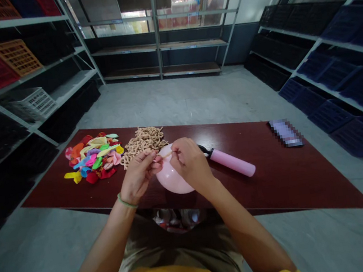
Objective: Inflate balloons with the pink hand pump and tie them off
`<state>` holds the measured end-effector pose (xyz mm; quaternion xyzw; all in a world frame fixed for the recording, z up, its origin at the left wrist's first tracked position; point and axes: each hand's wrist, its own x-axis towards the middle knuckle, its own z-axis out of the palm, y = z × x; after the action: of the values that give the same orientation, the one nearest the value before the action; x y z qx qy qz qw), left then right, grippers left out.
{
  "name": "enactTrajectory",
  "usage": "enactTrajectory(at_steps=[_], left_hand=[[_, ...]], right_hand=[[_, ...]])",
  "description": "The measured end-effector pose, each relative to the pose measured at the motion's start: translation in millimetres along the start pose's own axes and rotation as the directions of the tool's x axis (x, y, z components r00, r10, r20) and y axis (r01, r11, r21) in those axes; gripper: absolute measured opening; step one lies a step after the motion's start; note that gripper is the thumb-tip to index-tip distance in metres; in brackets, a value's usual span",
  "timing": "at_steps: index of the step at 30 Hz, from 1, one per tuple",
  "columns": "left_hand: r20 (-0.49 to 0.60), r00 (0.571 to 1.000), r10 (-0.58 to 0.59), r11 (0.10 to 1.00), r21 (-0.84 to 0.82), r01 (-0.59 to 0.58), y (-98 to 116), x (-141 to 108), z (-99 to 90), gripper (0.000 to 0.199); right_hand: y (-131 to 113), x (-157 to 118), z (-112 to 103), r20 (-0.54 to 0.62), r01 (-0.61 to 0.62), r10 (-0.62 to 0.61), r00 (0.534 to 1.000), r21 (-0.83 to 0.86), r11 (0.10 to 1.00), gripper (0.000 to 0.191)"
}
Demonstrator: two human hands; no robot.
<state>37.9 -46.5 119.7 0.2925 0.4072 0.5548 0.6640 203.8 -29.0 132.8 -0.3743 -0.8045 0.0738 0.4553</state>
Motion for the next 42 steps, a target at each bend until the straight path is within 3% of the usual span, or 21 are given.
enactTrajectory(at_steps=[3,6,9,18,26,31,37,42], left_hand=[[0.020,0.999,-0.034,0.999,-0.024,0.035,-1.9,-0.5,-1.8,0.031],[0.057,0.997,-0.059,0.998,-0.013,0.060,-3.9,-1.5,-3.6,0.030],[0.108,0.991,-0.077,0.997,0.001,0.077,-6.0,-2.3,-5.5,0.029],[0.102,0.994,-0.044,0.999,0.033,0.040,-2.8,-3.9,-2.7,0.030],[0.094,0.995,-0.016,0.999,0.048,0.011,-2.9,-5.8,0.6,0.028],[0.045,0.997,0.065,0.996,0.061,-0.067,-3.7,-6.9,3.9,0.030],[0.053,0.986,0.156,0.982,0.097,-0.160,-7.5,-5.3,5.5,0.035],[-0.007,0.992,0.123,0.992,0.041,-0.123,-8.8,-2.4,1.8,0.039]], right_hand=[[0.6,-3.6,0.8,0.044,-0.014,0.014,0.999,0.012,1.000,0.007],[2.2,-2.2,-3.2,0.053,-0.156,0.153,0.987,0.046,0.987,0.006],[4.4,3.6,-8.1,0.111,-0.215,0.206,0.972,0.068,0.974,0.005],[2.6,23.1,-13.1,0.233,0.011,-0.004,0.973,-0.026,1.000,0.008],[4.2,24.1,-15.6,0.345,0.047,-0.024,0.938,-0.059,0.997,0.016],[2.7,24.2,-18.5,0.381,0.083,-0.074,0.922,-0.007,0.997,0.024],[3.4,23.5,-14.3,0.352,0.055,-0.090,0.932,0.110,0.992,0.004],[5.4,16.9,-13.6,0.283,-0.106,0.049,0.958,0.189,0.976,0.007]])
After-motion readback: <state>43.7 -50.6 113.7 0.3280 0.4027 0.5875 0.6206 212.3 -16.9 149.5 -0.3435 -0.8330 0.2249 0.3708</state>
